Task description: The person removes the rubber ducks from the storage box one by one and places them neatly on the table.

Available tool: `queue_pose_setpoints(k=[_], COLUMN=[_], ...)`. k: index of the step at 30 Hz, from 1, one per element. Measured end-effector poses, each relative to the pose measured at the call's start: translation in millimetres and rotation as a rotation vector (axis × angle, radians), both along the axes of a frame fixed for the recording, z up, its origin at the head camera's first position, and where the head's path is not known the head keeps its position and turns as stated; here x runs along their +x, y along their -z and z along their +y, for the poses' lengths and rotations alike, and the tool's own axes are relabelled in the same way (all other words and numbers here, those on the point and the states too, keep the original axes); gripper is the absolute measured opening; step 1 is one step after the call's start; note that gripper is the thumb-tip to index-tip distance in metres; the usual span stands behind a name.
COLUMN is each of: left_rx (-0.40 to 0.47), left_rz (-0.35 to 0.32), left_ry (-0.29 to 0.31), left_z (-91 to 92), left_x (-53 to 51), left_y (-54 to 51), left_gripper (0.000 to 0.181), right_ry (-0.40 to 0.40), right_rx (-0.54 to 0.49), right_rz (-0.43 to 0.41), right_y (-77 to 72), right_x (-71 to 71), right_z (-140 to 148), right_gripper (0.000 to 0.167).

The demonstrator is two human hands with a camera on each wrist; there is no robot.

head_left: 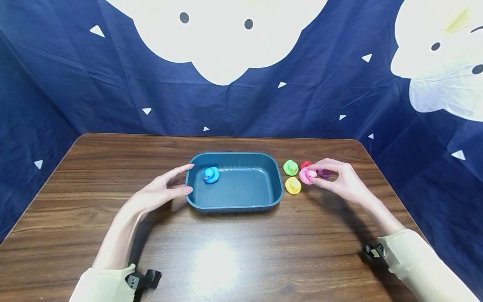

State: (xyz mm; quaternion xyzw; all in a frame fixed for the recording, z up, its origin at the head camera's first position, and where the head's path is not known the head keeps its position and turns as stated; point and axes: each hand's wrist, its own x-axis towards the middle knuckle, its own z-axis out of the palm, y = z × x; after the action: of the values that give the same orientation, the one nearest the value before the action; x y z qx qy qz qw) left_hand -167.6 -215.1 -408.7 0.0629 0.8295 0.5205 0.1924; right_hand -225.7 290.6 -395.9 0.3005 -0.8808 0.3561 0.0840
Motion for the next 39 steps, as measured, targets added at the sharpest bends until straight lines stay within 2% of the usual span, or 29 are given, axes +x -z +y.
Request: queue_pose_setpoints(k=[16,23,39], left_rx=[0.006,0.000,-0.002], left_rz=[-0.012,0.004,0.002], left_ry=[-0.001,-0.002,-0.004], left_z=[-1.1,-1.3,-1.1], left_x=[-0.5,-0.8,-0.8], left_y=[1.1,2.2,2.3], left_gripper=[0.076,0.075,0.075], right_ry=[0.031,0.037,0.051], right_rx=[0.041,0.077,0.098], right_rz=[-0.085,-0.073,-0.109], right_y=[17.8,22.7,31.5], right_x=[-1.3,-1.4,-3.8], right_z=[17,20,24], right_gripper=[0.033,0.030,0.029])
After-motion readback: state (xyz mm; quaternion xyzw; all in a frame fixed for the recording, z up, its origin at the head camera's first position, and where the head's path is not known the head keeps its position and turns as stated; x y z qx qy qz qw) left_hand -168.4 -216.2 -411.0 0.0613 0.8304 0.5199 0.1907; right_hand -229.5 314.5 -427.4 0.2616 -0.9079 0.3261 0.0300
